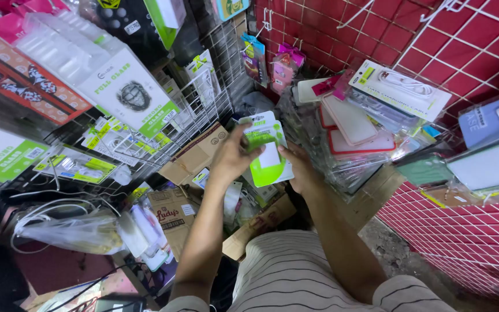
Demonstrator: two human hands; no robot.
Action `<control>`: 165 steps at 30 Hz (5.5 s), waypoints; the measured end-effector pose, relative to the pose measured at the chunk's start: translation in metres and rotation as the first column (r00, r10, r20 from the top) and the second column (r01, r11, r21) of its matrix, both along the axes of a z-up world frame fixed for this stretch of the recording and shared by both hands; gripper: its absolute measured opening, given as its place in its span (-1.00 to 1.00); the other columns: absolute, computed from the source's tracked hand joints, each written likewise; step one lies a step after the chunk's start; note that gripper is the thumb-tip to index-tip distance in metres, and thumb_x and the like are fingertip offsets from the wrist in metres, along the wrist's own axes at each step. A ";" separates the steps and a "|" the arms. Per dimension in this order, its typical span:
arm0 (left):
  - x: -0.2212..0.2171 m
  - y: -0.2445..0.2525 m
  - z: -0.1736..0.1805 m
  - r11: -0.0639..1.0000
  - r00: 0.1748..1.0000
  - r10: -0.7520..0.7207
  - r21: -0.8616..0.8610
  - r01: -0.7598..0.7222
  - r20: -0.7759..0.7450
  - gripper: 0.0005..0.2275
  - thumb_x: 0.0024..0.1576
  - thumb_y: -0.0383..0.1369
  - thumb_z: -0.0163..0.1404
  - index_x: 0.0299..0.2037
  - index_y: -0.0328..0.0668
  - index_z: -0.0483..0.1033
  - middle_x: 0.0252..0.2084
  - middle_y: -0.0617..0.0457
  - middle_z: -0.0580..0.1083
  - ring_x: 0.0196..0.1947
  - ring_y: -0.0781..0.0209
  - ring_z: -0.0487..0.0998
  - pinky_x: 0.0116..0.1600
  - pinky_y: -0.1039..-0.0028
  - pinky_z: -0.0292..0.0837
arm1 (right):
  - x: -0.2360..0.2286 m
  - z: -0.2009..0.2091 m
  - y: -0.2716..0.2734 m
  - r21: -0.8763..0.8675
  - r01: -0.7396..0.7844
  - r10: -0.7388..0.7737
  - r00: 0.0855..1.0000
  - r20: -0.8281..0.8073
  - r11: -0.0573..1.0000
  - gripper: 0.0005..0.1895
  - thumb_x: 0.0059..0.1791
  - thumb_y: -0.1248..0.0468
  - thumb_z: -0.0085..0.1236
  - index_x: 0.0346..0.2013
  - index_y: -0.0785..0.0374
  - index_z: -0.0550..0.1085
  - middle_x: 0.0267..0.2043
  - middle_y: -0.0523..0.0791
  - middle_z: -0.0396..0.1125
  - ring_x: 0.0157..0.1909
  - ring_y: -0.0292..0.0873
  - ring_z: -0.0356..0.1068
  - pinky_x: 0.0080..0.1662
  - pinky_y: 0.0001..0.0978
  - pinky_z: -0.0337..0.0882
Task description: Sort and organize packaged phone accessories and charging cables into storage boxes.
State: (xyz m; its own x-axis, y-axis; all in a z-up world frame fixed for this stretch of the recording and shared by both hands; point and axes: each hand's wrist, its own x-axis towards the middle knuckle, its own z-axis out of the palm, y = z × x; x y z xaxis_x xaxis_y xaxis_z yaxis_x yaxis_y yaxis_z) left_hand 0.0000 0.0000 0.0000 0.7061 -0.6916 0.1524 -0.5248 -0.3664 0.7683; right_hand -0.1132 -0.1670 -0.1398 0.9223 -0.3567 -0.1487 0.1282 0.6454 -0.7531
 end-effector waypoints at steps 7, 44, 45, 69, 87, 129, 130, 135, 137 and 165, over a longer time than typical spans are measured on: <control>0.077 -0.018 -0.059 0.994 0.999 0.015 -0.112 -0.010 0.049 -0.70 0.26 -0.28 0.14 0.12 -0.27 0.53 -0.27 -0.09 0.57 -0.36 0.13 0.61 -0.20 0.32 0.49 | -0.004 -0.009 -0.003 0.029 -0.048 0.047 0.998 0.031 0.998 -0.60 0.10 0.19 0.15 0.16 0.36 0.44 -0.03 -0.07 0.46 -0.04 -0.18 0.48 -0.03 -0.27 0.47; 0.115 -0.079 -0.320 0.995 0.745 0.066 -0.013 -0.100 -0.664 -0.80 0.14 -0.36 0.14 -0.09 -0.27 0.67 -0.45 0.11 0.56 -0.60 0.39 0.47 -0.52 0.56 0.33 | -0.058 -0.177 -0.021 0.095 0.474 -0.371 0.785 -0.496 0.875 -0.69 0.09 0.30 0.03 0.09 0.41 0.43 -0.04 0.02 0.43 -0.01 -0.03 0.47 0.14 -0.08 0.54; 0.118 -0.084 -0.323 0.996 0.766 0.053 -0.022 -0.088 -0.641 -0.80 0.13 -0.36 0.15 -0.11 -0.28 0.66 -0.44 0.12 0.58 -0.60 0.39 0.49 -0.52 0.56 0.36 | -0.055 -0.178 -0.022 0.087 0.491 -0.392 0.778 -0.491 0.867 -0.69 0.10 0.30 0.02 0.09 0.40 0.45 -0.03 0.02 0.43 -0.02 -0.06 0.47 0.15 -0.11 0.53; 0.122 -0.035 -0.324 0.972 0.653 0.136 -0.027 -0.233 -0.745 -0.81 0.12 -0.39 0.04 -0.14 -0.25 0.64 -0.34 0.05 0.57 -0.50 0.35 0.50 -0.45 0.55 0.34 | -0.063 -0.145 0.040 -0.169 0.439 -0.470 0.811 -0.348 0.882 -0.69 0.09 0.36 0.10 0.11 0.45 0.46 -0.01 0.02 0.46 0.02 -0.04 0.51 0.00 -0.22 0.59; 0.097 0.136 -0.554 0.892 0.701 0.442 0.194 -0.408 -0.560 -0.75 0.10 -0.40 0.13 -0.05 -0.30 0.68 -0.30 -0.06 0.65 -0.32 0.05 0.62 -0.23 0.35 0.51 | 0.062 -0.271 0.076 -0.056 -0.072 0.052 0.952 -0.303 0.996 -0.62 0.07 0.36 0.14 0.19 0.36 0.45 -0.04 -0.01 0.46 -0.10 -0.16 0.49 -0.11 -0.38 0.52; 0.068 0.101 -0.205 0.684 0.819 0.031 -0.585 -0.435 -0.573 -0.37 0.13 -0.44 0.19 0.43 -0.28 0.23 0.12 0.00 0.49 0.13 0.20 0.49 0.27 0.38 0.36 | 0.102 -0.131 0.080 -0.316 -0.365 0.361 0.930 -0.072 0.876 -0.46 0.04 0.37 0.20 0.32 0.28 0.34 0.22 -0.07 0.37 0.28 -0.17 0.34 0.24 -0.36 0.36; 0.072 0.098 -0.198 0.682 0.827 0.027 -0.594 -0.426 -0.562 -0.37 0.13 -0.44 0.19 0.43 -0.28 0.23 0.12 0.00 0.49 0.13 0.20 0.49 0.27 0.38 0.36 | 0.106 -0.119 0.080 -0.325 -0.359 0.360 0.931 -0.061 0.875 -0.46 0.04 0.37 0.20 0.32 0.28 0.34 0.22 -0.07 0.37 0.28 -0.17 0.34 0.24 -0.36 0.36; 0.065 0.096 -0.171 0.609 0.705 -0.132 -0.618 -0.496 -0.697 -0.48 0.19 -0.43 0.06 0.38 -0.22 0.25 0.19 0.05 0.46 0.09 0.27 0.49 0.11 0.42 0.46 | 0.093 -0.063 0.083 -0.333 -0.367 0.351 0.930 -0.108 0.869 -0.47 0.02 0.39 0.22 0.29 0.32 0.36 0.14 -0.06 0.36 0.20 -0.19 0.36 0.13 -0.35 0.40; 0.064 0.094 -0.173 0.588 0.683 -0.197 -0.642 -0.492 -0.703 -0.56 0.23 -0.42 0.03 0.34 -0.26 0.30 0.16 0.02 0.48 0.06 0.24 0.53 0.08 0.42 0.51 | 0.087 -0.050 0.078 -0.299 -0.389 0.367 0.921 -0.130 0.871 -0.43 0.01 0.38 0.21 0.32 0.27 0.34 0.12 -0.06 0.40 0.13 -0.20 0.38 0.08 -0.37 0.40; -0.060 0.071 -0.017 0.995 0.925 0.013 -0.093 0.024 0.379 -0.33 0.00 -0.22 0.27 0.36 -0.04 0.35 0.53 -0.21 0.02 0.49 -0.42 0.01 0.42 -0.17 -0.06 | 0.040 0.010 0.036 0.283 -0.505 0.427 0.855 0.294 0.816 -0.34 0.25 -0.08 -0.28 0.52 0.28 0.10 0.39 0.04 0.23 0.33 0.00 0.29 0.28 -0.10 0.30</control>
State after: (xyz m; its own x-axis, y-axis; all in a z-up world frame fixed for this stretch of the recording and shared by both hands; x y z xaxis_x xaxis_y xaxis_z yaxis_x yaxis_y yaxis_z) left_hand -0.0601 0.0706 -0.0172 0.5789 -0.6644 0.4727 -0.7854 -0.2986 0.5423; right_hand -0.0737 -0.1314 -0.1299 0.9863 0.1610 0.0349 -0.1263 0.8751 -0.4672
